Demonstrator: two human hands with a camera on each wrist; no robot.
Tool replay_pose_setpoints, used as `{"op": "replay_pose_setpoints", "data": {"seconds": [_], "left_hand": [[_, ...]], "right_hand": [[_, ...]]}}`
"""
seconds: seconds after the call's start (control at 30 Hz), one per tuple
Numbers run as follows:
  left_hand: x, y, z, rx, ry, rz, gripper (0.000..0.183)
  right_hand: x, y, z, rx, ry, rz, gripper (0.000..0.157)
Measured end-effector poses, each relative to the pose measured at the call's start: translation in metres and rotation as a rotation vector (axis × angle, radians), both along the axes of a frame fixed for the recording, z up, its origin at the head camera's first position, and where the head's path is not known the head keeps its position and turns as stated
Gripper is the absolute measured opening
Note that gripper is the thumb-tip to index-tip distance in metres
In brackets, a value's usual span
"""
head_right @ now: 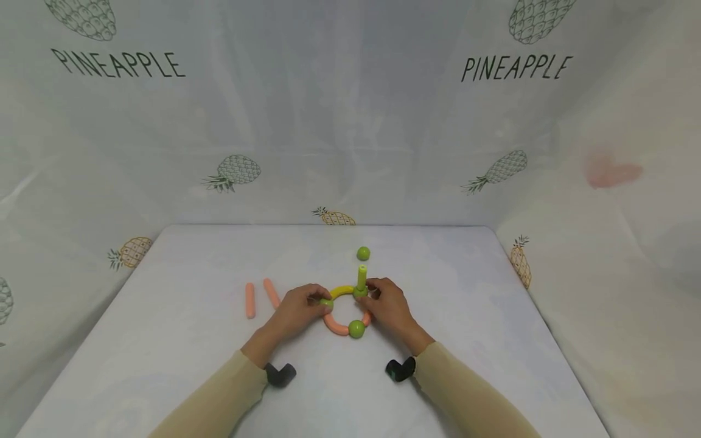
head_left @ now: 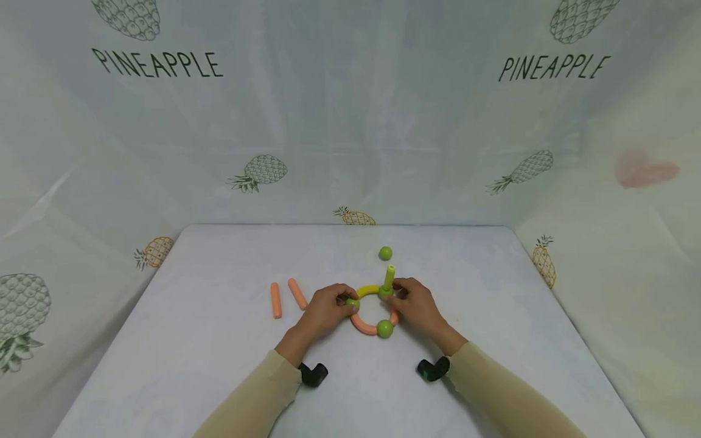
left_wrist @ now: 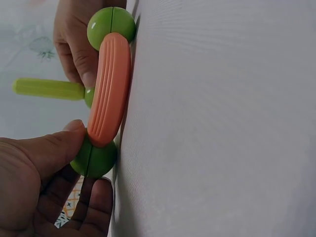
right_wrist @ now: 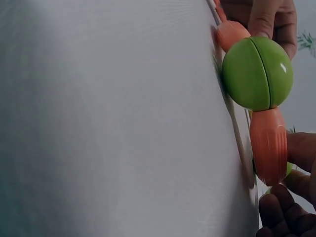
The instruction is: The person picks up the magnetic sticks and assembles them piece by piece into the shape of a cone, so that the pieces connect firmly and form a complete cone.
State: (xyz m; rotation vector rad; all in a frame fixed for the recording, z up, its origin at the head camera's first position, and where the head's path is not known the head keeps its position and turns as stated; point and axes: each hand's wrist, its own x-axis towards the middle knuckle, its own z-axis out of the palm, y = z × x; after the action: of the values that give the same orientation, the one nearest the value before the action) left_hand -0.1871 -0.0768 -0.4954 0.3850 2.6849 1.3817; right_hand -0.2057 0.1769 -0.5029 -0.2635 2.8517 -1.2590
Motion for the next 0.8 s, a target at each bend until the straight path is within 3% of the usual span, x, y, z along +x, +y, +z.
{"op": "replay_pose_setpoints", "data": {"seconds": [0.4, 0.8], "left_hand": [[-0.0011, -0.0001, -0.0017, 0.015, 0.0, 0.0, 0.018], [0.0004, -0.002, -0.0006, 0.031, -0.013, 0.049, 0.024]], "right_hand": [[0.0003, 0.0007, -0.0017, 0.0, -0.015, -0.014, 0.044], [0.0003, -0.0008, -0.0024, 0.008, -0.03, -0.023, 0.04]]}}
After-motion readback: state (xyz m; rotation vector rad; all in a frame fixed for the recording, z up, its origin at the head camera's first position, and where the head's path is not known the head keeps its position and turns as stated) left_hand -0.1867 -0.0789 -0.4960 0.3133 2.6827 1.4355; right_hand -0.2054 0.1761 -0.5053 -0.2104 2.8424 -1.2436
